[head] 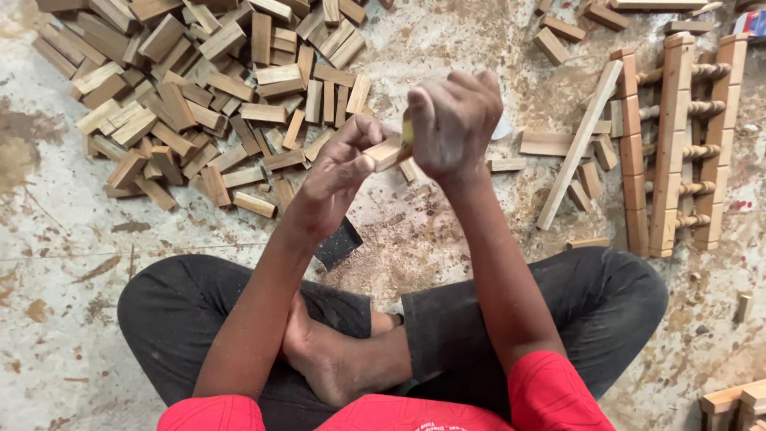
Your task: The person sits cross-legged on the floor and sands small wooden blocks by hand, rubbing each piece with a sanding block or sandpaper, turning the pieces over to sand different sides, and setting finished pieces aside among a pile of similar wooden parts.
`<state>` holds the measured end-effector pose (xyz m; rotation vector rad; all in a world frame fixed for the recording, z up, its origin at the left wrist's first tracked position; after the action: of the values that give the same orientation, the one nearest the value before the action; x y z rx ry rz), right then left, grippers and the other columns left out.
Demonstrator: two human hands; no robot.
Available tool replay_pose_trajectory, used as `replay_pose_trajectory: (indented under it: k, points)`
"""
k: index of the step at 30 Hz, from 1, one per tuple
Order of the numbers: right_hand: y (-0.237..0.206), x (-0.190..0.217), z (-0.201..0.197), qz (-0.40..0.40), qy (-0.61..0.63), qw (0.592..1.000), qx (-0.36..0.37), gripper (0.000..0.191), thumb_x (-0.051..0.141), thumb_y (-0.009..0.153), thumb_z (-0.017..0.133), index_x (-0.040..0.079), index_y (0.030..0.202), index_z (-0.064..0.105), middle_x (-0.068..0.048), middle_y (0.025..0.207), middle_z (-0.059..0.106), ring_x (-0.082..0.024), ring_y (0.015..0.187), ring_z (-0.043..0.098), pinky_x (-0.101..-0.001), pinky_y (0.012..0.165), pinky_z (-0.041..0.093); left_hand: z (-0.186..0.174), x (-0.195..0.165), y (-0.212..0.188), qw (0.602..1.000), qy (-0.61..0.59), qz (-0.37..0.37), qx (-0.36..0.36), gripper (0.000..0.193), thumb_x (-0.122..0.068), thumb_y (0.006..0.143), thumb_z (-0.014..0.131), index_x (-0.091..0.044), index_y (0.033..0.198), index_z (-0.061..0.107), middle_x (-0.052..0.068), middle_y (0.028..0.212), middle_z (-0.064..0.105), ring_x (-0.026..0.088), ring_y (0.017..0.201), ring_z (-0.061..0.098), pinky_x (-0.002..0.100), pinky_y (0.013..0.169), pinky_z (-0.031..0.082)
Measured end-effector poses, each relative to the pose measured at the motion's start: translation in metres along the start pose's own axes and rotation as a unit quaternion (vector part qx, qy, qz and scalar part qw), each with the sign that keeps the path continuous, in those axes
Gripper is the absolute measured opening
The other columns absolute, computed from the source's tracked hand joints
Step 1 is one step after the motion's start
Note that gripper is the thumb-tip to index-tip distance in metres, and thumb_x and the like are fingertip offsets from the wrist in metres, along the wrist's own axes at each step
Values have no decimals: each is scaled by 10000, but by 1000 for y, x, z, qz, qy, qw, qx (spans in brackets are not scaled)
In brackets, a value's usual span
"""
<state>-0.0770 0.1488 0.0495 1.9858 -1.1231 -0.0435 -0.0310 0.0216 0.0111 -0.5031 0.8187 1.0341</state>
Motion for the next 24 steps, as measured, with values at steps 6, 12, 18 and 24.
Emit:
replay_pose_trajectory:
  k: [6,12,18,24]
  points:
    - [-10,-4,6,-14,2,1000,20,543,423,1117,314,214,659,519,39,534,429,-151,501,272,-375,635,306,-9,15,0,999,-3,-41,-22,404,-448,983,742,-146,1127,516,7,969,490,135,955,519,303,912,474]
    - [-15,-3,-2,-59,10,997,-47,567,439,1102,330,189,607,451,6,523,411,-178,518,286,-375,604,285,-3,9,-2,999,-26,-21,7,436,-501,892,724,-185,1138,552,-38,1093,567,112,1075,591,332,975,562]
    - [-4,2,-4,-36,-3,999,-38,555,395,1103,296,186,604,423,-2,525,357,-183,528,263,-397,624,282,-2,1,0,999,-34,3,-13,421,-478,995,723,-142,1152,525,34,1164,608,153,1143,590,324,1089,485]
    - [-8,-1,5,7,13,1000,2,526,419,1125,278,203,669,428,3,630,457,-179,598,311,-388,637,286,-8,8,-1,1000,-12,-10,-20,410,-468,994,722,-145,1147,521,34,1138,598,171,1119,568,339,1065,457]
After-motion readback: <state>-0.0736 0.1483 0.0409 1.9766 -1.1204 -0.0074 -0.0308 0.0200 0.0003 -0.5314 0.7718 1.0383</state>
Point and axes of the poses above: each hand's wrist, its own y-axis towards the middle knuckle, its own z-axis out of the palm, x = y × z, the point moved 7 cm from there along y, towards the middle knuckle
